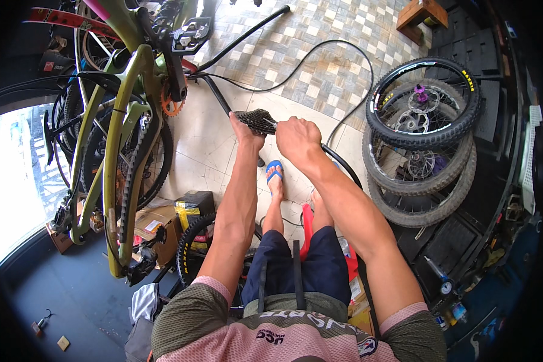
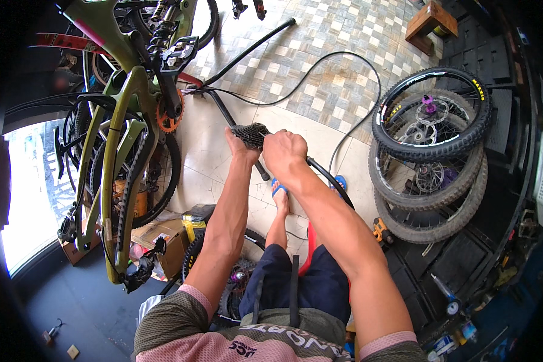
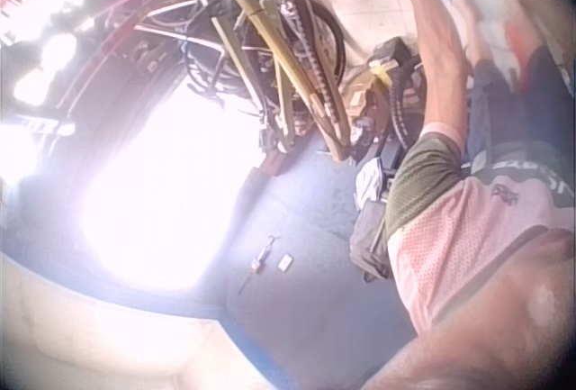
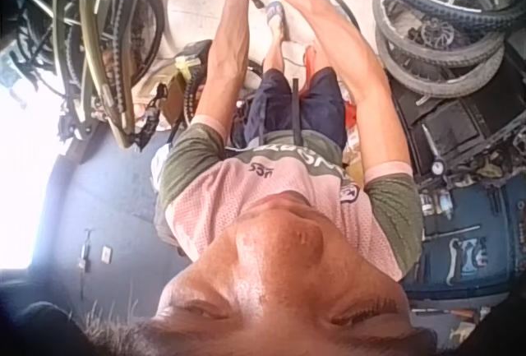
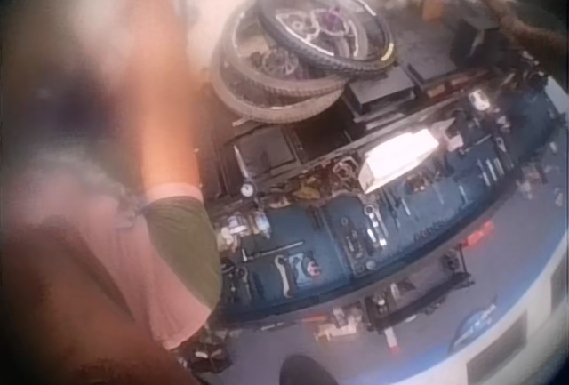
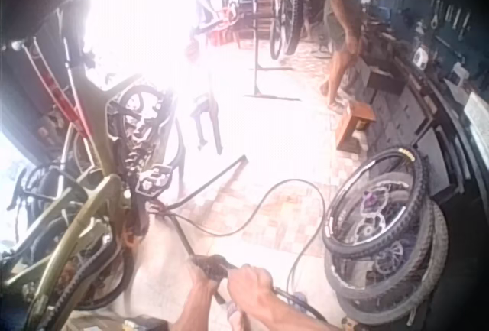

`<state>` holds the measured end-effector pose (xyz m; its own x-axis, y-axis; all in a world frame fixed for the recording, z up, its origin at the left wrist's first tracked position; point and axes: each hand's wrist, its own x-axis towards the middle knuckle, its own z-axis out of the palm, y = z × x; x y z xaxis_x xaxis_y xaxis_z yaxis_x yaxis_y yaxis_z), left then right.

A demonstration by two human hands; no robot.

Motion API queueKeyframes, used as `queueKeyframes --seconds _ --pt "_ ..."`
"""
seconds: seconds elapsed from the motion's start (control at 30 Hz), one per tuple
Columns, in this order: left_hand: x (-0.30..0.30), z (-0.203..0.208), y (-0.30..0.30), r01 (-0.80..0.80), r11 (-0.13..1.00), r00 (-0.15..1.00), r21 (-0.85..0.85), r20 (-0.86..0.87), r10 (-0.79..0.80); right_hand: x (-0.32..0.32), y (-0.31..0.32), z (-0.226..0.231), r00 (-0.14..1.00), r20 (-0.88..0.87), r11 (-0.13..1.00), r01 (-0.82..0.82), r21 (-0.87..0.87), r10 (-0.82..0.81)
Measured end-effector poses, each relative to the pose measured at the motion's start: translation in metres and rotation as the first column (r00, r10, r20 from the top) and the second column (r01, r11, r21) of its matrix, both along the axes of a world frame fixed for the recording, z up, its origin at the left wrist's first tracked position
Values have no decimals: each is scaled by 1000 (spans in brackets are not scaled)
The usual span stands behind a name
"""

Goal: The person cleans a bicycle cassette with a brush and cloth, then installs it onto a rear wheel using a cassette lockring tool and chain whip. The wheel is mounted onto a bicycle frame on a repair stand.

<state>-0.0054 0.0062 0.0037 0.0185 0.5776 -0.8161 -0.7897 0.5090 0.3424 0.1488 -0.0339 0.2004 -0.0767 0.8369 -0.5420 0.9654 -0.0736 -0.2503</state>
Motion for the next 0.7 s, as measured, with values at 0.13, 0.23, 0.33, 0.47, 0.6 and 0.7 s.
queueKeyframes --seconds 0.13,0.23,0.33,0.47,0.6,0.7 --pt "5 6 0 19 1000 999 2 -36 -19 1 4 -3 1000 3 1000 12 -25 -12" --pt "8 6 -2 10 1000 999 28 -44 -9 3 5 -3 1000 4 998 4 -56 -4" --pt "1 -7 -2 -7 994 998 107 -63 14 -2 5 3 999 -46 999 7 -35 -9" --pt "2 -12 2 -12 994 990 107 -137 27 -1 4 0 999 -35 999 1 -34 -2" --pt "1 -12 2 5 992 993 130 -116 10 -1 3 -1 999 -47 1000 -8 -11 8" --pt "-1 -5 1 35 981 999 193 -47 -26 0 6 -1 999 -50 1000 -5 -31 4"
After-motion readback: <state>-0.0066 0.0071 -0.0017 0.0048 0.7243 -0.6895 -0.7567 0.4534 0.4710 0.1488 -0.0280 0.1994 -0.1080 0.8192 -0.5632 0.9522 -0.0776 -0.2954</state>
